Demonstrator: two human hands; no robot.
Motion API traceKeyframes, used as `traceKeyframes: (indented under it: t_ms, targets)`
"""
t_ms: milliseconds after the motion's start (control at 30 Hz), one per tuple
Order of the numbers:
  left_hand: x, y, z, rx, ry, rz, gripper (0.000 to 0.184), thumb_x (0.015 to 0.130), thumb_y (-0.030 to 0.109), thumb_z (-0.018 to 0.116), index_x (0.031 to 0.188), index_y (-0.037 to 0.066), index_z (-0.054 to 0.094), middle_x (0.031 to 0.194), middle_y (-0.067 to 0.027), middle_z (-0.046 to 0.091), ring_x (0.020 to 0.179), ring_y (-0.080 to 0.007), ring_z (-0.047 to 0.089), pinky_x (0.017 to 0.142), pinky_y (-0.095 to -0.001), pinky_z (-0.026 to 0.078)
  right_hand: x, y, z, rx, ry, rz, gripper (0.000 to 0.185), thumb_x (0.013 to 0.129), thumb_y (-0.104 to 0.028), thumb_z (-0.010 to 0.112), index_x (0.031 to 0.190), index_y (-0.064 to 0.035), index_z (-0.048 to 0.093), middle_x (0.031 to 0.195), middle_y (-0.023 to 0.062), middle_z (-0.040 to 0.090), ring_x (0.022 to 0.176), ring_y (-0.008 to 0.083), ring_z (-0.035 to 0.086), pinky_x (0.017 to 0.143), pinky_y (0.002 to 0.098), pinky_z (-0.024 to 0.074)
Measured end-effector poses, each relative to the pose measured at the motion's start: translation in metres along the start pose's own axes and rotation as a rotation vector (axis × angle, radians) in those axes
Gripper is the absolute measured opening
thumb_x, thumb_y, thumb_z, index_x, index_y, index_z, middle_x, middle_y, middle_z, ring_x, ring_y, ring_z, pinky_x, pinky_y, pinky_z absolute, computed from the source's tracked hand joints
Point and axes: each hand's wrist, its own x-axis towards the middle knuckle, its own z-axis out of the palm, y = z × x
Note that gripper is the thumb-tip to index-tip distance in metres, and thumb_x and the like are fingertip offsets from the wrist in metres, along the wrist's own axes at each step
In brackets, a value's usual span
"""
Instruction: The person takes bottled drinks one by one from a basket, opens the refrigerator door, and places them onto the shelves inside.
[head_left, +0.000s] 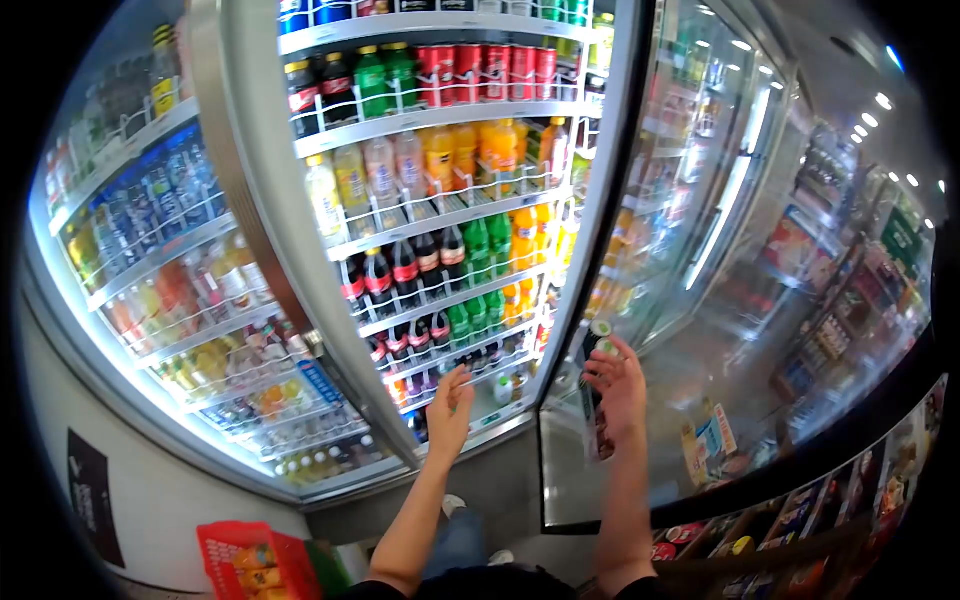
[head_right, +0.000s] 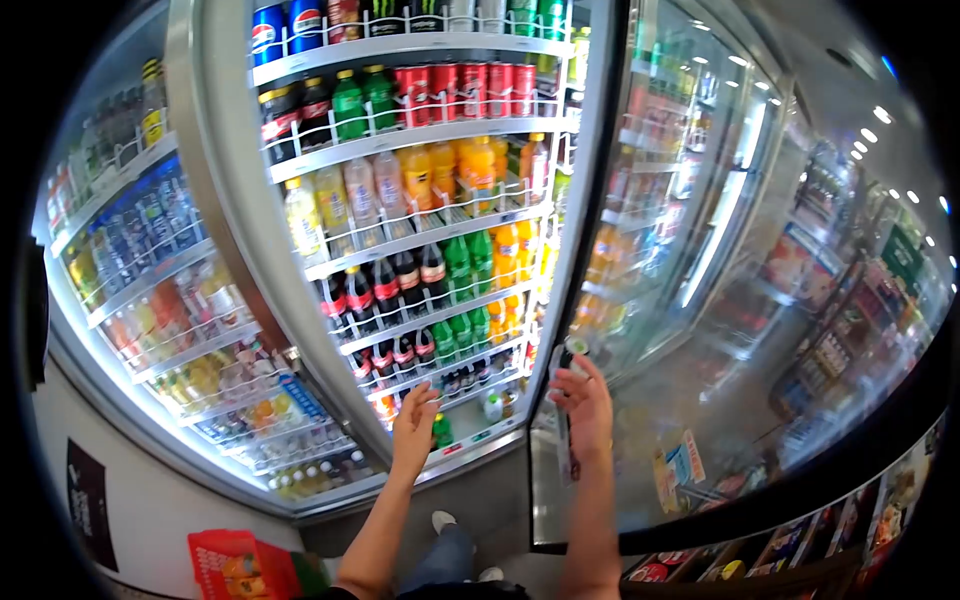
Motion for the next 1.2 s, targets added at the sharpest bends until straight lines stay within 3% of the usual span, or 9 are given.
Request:
traceKeyframes:
  t_ms: [67,133,200,400,600,800,900,1067,1200]
  targets:
    - [-0.007,-0.016,-0.037,0.049,0.075,0.174,0.039,0.097,0.013,0.058,0.134,0.003,0.051,0.117,-0.0099,0.065,0.092,-0.0090,0.060,0.078,-0.0226,0.048,-0.010,0.000,0.011,-0.047,-0.001,0.010,0.056,0.098,-0.039,0.049,0.141,-0.0044,0.040,0.117,0.0129,0.062,0.103,0.0219,0.062,0.087,0.0384,0.0513]
    - [-0.019,-0.003,-0.067,0.031,0.140,0.103,0.039,0.098,0.013,0.057,0.134,0.002,0.050,0.121,-0.0125,0.062,0.106,-0.0157,0.059,0.092,-0.0280,0.046,-0.018,0.008,0.044,0.019,-0.056,0.007,0.057,0.098,-0.038,0.050,0.142,-0.0035,0.037,0.118,0.0140,0.061,0.103,0.0224,0.062,0.086,0.0374,0.0519]
    - [-0.030,0.011,-0.088,0.034,0.184,0.139,0.037,0.097,0.012,0.056,0.133,0.002,0.051,0.120,-0.0123,0.063,0.107,-0.0168,0.060,0.094,-0.0288,0.046,-0.027,0.020,0.070,0.035,-0.164,0.042,0.053,0.100,-0.033,0.048,0.142,-0.0035,0.035,0.117,0.0161,0.059,0.100,0.0250,0.063,0.084,0.0367,0.0527]
    - [-0.064,0.009,-0.170,0.012,0.276,0.214,0.035,0.098,0.011,0.054,0.132,0.000,0.051,0.117,-0.0125,0.064,0.103,-0.0161,0.062,0.091,-0.0286,0.047,-0.042,0.083,0.123,0.037,-0.199,0.103,0.053,0.100,-0.038,0.049,0.142,-0.0071,0.036,0.115,0.0109,0.057,0.098,0.0222,0.062,0.082,0.0370,0.0526]
    - [-0.102,0.002,-0.274,0.025,0.579,0.290,0.030,0.098,0.011,0.056,0.126,0.000,0.056,0.107,-0.0121,0.068,0.098,-0.0147,0.063,0.088,-0.0267,0.049,-0.056,0.135,0.190,0.011,-0.309,0.138,0.048,0.100,-0.036,0.048,0.138,-0.0069,0.040,0.117,0.0100,0.055,0.100,0.0204,0.060,0.080,0.0357,0.0513]
    - [-0.132,0.039,-0.329,0.003,0.623,0.284,0.032,0.099,0.015,0.053,0.128,0.000,0.053,0.108,-0.0100,0.064,0.094,-0.0144,0.060,0.088,-0.0268,0.047,-0.064,0.179,0.242,0.069,-0.470,0.208,0.034,0.102,-0.032,0.046,0.116,-0.0029,0.055,0.096,0.0077,0.063,0.091,0.0191,0.063,0.077,0.0325,0.0510]
    - [-0.157,0.026,-0.356,0.022,0.698,0.276,0.032,0.097,0.011,0.055,0.127,0.002,0.056,0.111,-0.0122,0.067,0.098,-0.0144,0.063,0.087,-0.0272,0.048,-0.073,0.205,0.261,0.020,-0.545,0.266,0.037,0.098,-0.041,0.050,0.107,-0.0066,0.059,0.085,0.0048,0.061,0.085,0.0206,0.063,0.073,0.0336,0.0503]
    - [-0.193,0.006,-0.398,0.099,0.860,0.245,0.032,0.098,0.015,0.056,0.127,0.003,0.056,0.109,-0.0110,0.067,0.098,-0.0137,0.062,0.085,-0.0259,0.048,-0.074,0.208,0.294,0.055,-0.631,0.201,0.033,0.101,-0.036,0.043,0.091,-0.0062,0.053,0.074,0.0023,0.047,0.076,0.0178,0.054,0.072,0.0312,0.0445]
    - [-0.217,0.032,-0.396,0.129,0.930,0.197,0.032,0.099,0.014,0.055,0.128,0.002,0.055,0.108,-0.0094,0.067,0.098,-0.0122,0.062,0.085,-0.0245,0.048,-0.065,0.223,0.319,0.155,-0.719,0.210,0.036,0.103,-0.036,0.041,0.088,-0.0046,0.052,0.073,0.0023,0.047,0.073,0.0180,0.052,0.071,0.0309,0.0428]
